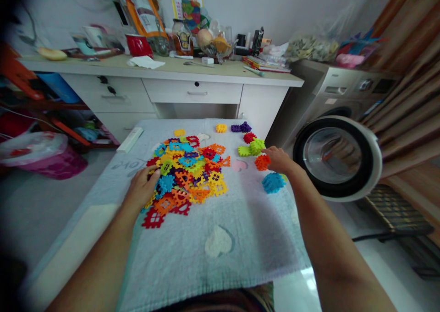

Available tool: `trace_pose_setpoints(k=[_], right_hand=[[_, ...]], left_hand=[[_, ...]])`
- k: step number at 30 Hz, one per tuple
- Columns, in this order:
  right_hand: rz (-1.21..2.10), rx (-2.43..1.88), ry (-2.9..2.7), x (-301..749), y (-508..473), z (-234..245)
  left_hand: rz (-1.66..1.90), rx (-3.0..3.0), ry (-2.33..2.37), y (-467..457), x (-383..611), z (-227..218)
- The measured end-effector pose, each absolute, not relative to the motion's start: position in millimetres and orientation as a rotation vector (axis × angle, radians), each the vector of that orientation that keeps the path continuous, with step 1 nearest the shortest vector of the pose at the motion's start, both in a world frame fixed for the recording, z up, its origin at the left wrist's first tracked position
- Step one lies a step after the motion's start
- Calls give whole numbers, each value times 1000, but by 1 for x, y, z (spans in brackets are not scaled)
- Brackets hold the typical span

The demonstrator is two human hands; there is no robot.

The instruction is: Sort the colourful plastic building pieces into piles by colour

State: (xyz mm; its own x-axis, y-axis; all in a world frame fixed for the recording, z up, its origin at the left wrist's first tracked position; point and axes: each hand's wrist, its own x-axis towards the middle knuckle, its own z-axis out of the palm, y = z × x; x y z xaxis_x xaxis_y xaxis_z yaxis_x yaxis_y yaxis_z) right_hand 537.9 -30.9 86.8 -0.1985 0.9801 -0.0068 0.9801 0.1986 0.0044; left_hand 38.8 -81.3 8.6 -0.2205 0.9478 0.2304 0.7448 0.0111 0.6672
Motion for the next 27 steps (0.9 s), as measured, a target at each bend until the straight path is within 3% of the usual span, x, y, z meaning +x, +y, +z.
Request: trace_pose_setpoints(k=[5,8,13,19,27], right_hand=[[79,2019,2590,510,-47,102],[-44,1909,2785,469,-57,105],[-279,1881,2721,407,-57,78],[-266,2004,2747,386,-49,34],[-440,2012,3010,368,-57,25]], left_hand=[[1066,1721,2008,-81,39,7],[1121,1721,2020,-81,40,6],[1177,1694,2021,-81,41,7],[1215,1657,1986,-81,42,7],[1188,1695,1965,-81,42,7]])
